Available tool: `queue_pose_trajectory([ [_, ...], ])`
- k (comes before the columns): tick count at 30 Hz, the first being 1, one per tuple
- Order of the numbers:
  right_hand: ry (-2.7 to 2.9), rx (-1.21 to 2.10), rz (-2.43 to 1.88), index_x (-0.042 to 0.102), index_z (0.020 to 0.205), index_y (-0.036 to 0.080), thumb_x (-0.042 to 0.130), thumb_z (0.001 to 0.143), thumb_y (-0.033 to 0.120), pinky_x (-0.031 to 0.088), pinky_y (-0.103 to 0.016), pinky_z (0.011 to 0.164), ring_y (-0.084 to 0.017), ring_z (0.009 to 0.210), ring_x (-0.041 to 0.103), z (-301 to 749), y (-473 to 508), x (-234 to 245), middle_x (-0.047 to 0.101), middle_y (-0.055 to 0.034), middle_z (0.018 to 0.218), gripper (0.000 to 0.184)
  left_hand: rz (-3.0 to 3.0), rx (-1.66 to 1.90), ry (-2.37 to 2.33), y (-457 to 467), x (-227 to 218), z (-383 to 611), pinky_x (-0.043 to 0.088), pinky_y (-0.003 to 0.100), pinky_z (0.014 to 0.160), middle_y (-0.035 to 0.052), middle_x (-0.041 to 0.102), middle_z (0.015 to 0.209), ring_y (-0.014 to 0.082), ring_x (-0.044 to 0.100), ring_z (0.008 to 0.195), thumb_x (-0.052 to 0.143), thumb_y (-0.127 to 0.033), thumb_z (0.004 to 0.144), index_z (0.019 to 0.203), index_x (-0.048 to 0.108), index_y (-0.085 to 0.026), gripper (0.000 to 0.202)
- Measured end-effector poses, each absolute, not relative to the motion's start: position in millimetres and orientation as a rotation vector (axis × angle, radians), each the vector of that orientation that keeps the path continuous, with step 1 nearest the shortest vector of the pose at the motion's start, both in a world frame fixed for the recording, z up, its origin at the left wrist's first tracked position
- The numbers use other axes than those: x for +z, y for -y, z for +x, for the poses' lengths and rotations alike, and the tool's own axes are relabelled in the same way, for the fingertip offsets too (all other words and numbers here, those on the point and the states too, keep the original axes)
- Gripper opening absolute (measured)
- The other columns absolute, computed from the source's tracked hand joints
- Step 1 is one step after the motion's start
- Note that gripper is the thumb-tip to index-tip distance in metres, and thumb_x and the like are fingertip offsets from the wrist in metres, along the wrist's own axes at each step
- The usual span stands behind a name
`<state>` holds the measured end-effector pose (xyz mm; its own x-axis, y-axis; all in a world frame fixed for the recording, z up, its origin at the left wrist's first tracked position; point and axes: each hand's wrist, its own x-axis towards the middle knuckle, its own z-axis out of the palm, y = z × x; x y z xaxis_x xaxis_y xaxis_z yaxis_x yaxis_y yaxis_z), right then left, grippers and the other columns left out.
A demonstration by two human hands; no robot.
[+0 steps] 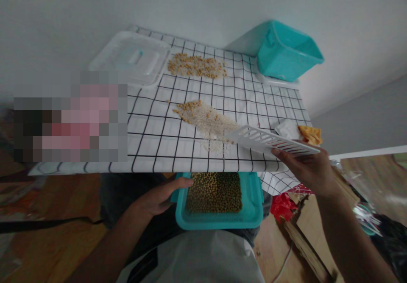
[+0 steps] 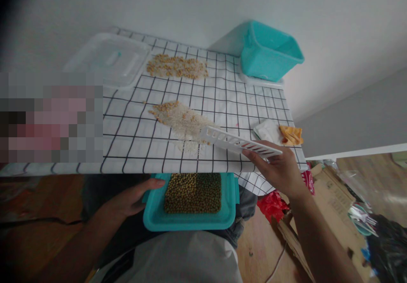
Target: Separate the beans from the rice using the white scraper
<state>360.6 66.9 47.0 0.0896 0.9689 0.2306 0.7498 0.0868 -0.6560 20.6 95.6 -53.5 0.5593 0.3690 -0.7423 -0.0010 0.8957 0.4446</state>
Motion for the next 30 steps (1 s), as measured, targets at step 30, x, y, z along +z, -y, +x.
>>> queue_pose_trajectory([
  [30,1.59,0.45,-1.752,0.07,0.099,0.028,0.071,0.075,0.019,0.057,-0.025,0.072,-0.016,0.083,0.069,374.6,-30.0,48.7,0.073,0.0037,0.094,0.025,0.329,0.258,-0.889,-86.9,-65.5,33.2,0.052,0.036,0.087,0.0064,0.078,0.088,0.0244,0.071,0.087,0.069,-0.027,0.073,0.098,0.07,-0.017,0.027],
])
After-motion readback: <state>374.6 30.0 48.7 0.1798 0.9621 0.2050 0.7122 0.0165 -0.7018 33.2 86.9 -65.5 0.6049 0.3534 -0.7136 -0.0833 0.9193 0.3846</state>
